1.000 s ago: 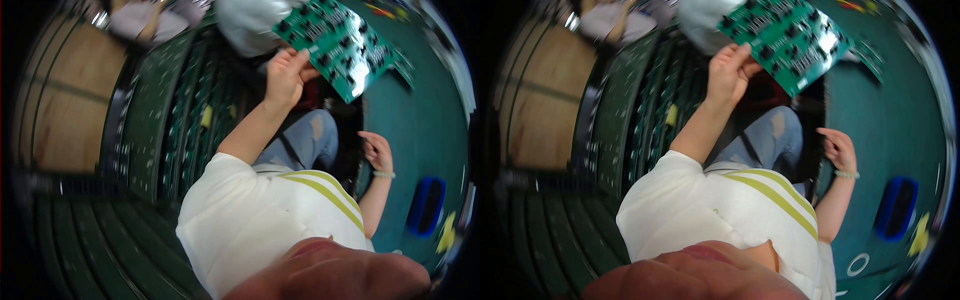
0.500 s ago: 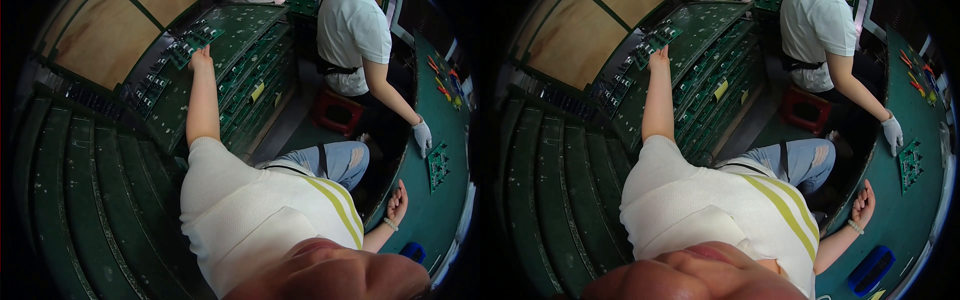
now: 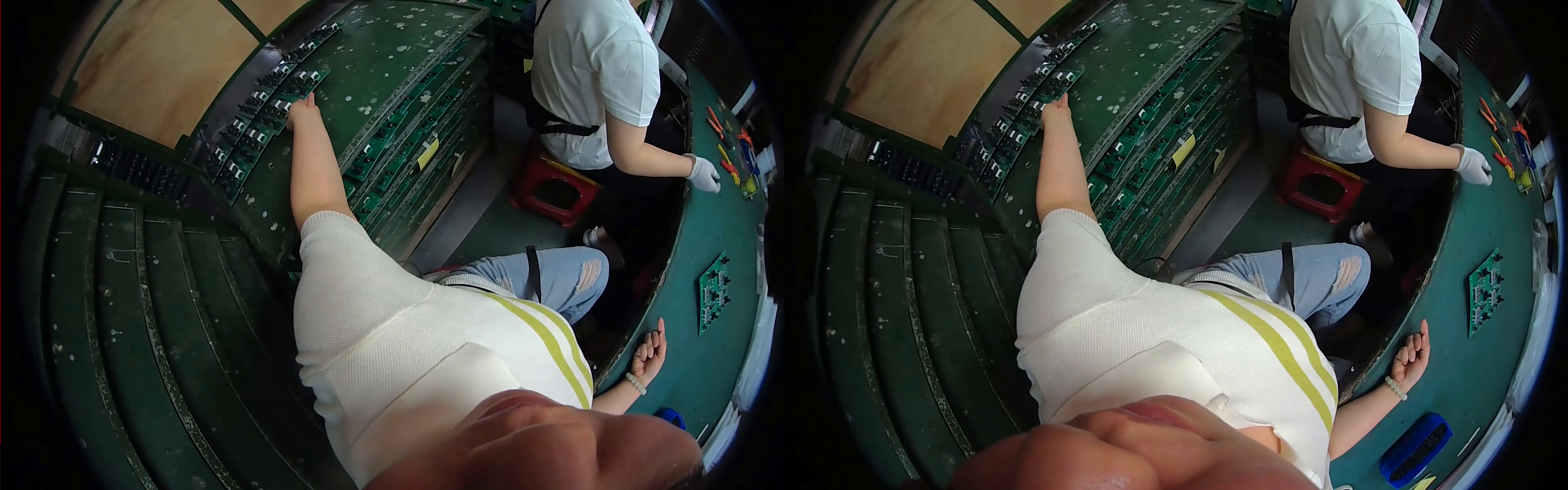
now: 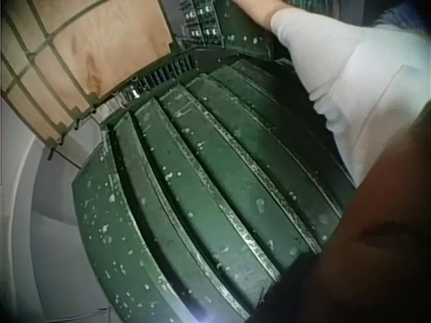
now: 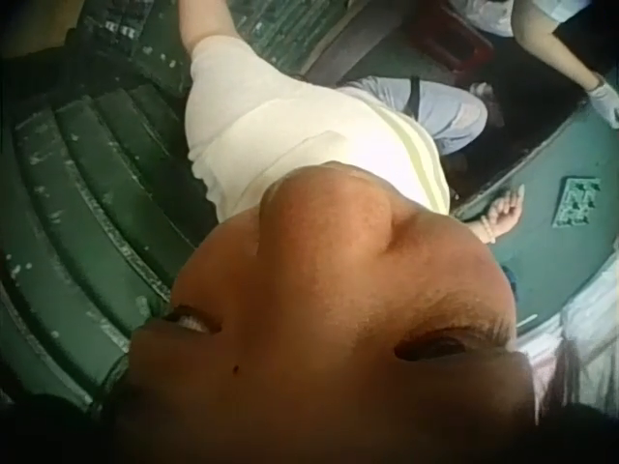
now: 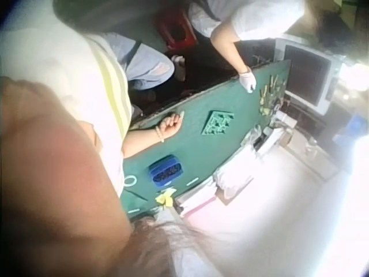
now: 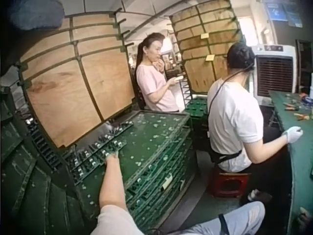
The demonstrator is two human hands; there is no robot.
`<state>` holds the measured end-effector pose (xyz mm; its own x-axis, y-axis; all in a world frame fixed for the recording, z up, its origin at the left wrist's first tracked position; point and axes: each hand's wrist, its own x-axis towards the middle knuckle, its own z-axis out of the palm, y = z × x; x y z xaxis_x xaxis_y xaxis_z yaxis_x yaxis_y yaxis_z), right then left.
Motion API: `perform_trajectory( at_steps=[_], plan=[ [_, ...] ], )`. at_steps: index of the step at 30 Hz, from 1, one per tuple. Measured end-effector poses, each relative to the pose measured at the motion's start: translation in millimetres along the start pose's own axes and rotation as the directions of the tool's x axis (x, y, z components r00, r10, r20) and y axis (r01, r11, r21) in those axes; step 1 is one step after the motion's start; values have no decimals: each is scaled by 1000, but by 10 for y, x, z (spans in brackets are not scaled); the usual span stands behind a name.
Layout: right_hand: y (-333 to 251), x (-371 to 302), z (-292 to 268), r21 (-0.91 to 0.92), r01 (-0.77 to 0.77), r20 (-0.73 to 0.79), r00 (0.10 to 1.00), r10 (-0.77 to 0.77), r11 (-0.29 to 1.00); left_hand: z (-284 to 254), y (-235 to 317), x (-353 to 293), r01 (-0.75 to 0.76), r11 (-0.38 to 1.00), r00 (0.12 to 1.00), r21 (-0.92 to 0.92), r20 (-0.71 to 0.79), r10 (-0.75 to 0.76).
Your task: The person assembles electronic components onto a printed circuit board by hand, taking components from a bin and placing them onto the board.
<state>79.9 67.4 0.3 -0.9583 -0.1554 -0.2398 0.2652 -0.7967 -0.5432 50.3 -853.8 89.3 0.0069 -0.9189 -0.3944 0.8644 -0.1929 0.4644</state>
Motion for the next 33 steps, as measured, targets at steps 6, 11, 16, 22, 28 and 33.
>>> perform_trajectory(
  at_steps=[6, 11, 16, 22, 28, 33],
  plan=[
    [7, -9, -22, 23, 20, -8, 1000, -20, 1000, 79, 61, -269, -9, 1000, 998, -15, -65, 8],
    [12, -29, -42, 23, 30, 5, 1000, -30, 999, 148, 45, -469, -19, 1000, 994, 18, -110, 21],
    [10, -25, -50, 22, 35, 0, 999, -35, 999, 113, 40, -353, -31, 994, 996, 108, -77, 39],
    [15, -24, -27, 8, 39, -23, 999, -39, 999, 75, 109, -270, 38, 999, 998, 7, -48, -38],
    [10, -35, -54, -1, 41, -1, 999, -41, 999, 67, 58, -400, 90, 995, 993, -36, 75, -87],
    [11, -72, 47, -31, 47, 1, 999, -47, 998, -178, -275, 584, 142, 989, 974, -42, 184, -132]
  ],
)
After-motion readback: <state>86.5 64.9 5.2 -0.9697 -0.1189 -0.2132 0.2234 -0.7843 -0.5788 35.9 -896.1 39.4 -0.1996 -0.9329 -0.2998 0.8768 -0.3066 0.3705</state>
